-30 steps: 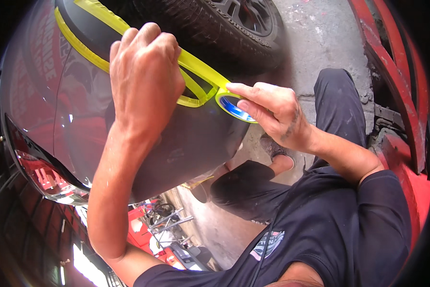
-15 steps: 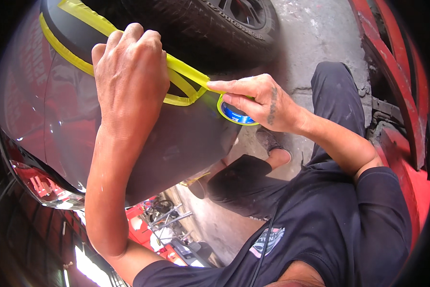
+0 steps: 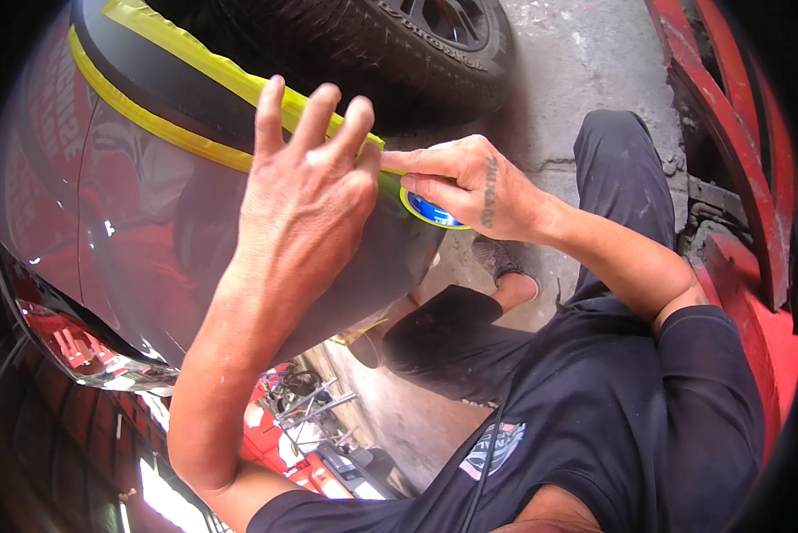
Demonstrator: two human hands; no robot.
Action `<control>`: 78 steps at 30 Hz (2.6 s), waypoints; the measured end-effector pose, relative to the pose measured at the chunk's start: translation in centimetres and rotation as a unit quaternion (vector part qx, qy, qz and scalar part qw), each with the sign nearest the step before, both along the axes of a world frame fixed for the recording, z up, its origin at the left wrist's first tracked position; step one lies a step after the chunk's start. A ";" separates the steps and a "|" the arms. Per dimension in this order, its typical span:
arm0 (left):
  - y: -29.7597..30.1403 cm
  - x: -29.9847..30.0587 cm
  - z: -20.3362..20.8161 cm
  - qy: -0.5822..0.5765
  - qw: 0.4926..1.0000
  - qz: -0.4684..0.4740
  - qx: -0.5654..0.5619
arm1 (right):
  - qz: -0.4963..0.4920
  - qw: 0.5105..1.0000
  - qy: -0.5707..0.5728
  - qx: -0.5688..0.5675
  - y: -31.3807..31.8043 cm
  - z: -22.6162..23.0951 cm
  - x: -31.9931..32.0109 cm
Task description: The person applies yellow masking tape to the rear bumper and taillight area of a gray car. They smooth the tape along the edges and around the taillight, then move to the lower bumper section to continue taping.
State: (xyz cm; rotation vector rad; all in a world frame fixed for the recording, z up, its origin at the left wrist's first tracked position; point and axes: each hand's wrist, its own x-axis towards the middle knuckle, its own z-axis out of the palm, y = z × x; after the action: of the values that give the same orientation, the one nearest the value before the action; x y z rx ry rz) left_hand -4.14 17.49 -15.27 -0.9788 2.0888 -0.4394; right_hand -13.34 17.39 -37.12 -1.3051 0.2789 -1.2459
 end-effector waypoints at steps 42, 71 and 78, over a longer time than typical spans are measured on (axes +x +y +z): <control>3.9 -1.4 -1.2 0.536 0.640 0.550 -0.019 | -0.165 0.973 -0.083 -0.140 1.8 0.6 -3.4; -3.6 0.2 1.8 0.060 0.976 -0.011 -0.208 | -0.004 1.000 0.009 -0.026 0.8 2.0 -0.8; -0.6 0.2 -0.8 0.105 0.987 0.048 -0.113 | 0.003 1.000 -0.006 0.006 0.8 2.3 -0.6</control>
State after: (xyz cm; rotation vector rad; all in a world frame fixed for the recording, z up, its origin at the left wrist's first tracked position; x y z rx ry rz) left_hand -3.98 16.91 -16.05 -1.3011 2.2009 -0.5533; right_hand -13.98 18.19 -34.79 -1.2873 0.2732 -1.2461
